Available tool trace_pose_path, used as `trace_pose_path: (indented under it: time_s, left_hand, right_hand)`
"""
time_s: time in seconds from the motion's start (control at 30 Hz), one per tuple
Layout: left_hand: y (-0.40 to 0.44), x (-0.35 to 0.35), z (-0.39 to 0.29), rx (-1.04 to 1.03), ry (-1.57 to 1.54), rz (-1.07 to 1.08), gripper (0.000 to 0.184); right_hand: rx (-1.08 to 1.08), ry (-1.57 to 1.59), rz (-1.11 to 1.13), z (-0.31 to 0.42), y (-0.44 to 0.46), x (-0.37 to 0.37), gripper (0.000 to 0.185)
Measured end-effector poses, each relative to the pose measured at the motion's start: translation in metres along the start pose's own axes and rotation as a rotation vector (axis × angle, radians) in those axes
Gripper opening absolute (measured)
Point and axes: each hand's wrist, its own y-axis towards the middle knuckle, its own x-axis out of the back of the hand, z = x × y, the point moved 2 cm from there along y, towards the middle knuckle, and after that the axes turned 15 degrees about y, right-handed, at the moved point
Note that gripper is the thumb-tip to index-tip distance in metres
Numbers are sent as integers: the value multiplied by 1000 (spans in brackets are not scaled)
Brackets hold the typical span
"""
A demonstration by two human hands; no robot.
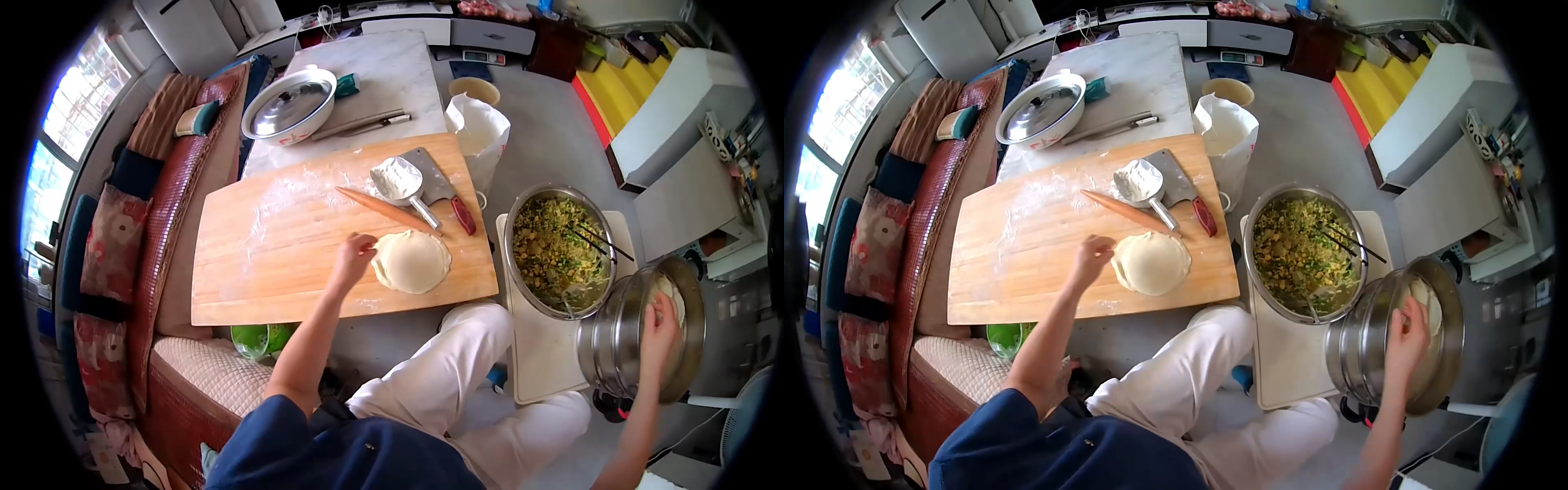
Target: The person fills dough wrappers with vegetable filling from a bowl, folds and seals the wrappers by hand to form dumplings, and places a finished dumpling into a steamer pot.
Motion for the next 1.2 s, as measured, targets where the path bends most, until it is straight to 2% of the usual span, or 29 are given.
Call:
trace_pose_path:
  time_s: [0.1, 0.13, 0.17, 0.2, 0.27, 0.4, 0.57, 0.8, 0.87, 1.0, 1.1, 1.2]
  left_hand:
    - [16, -37, -21, -9, 96, 64, 25]
    - [21, -47, -26, -11, 105, 79, 24]
    - [28, -60, -22, -80, 141, 19, 25]
    - [32, -64, -27, -138, 165, -1, 24]
    - [40, -68, -40, -255, 213, -43, 23]
    - [47, -77, -45, -222, 295, -59, 11]
    - [50, -78, -44, -283, 353, -58, 2]
    - [55, -76, -44, -228, 348, -19, 5]
    - [55, -75, -46, -305, 325, -51, 4]
    - [54, -73, -46, -422, 304, -2, 2]
    - [53, -67, -47, -391, 282, 84, 5]
    - [53, -62, -50, -484, 221, 63, 10]
  right_hand:
    - [199, 29, 127, 72, -25, -35, 28]
    - [180, 66, 159, 93, -35, -50, 23]
    - [291, -46, 219, 101, -43, -58, 23]
    - [215, 32, 263, 111, -53, -68, 25]
    - [266, 43, 315, 120, -67, -83, 25]
    - [222, 143, 320, 114, -90, -107, 25]
    - [230, 178, 339, 120, -100, -132, 24]
    - [273, 276, 352, 139, -105, -184, 21]
    - [289, 316, 359, 144, -106, -201, 21]
    - [243, 402, 391, 147, -113, -231, 20]
    - [14, 603, 444, 141, -118, -261, 17]
    - [-199, 777, 492, 116, -133, -303, 18]
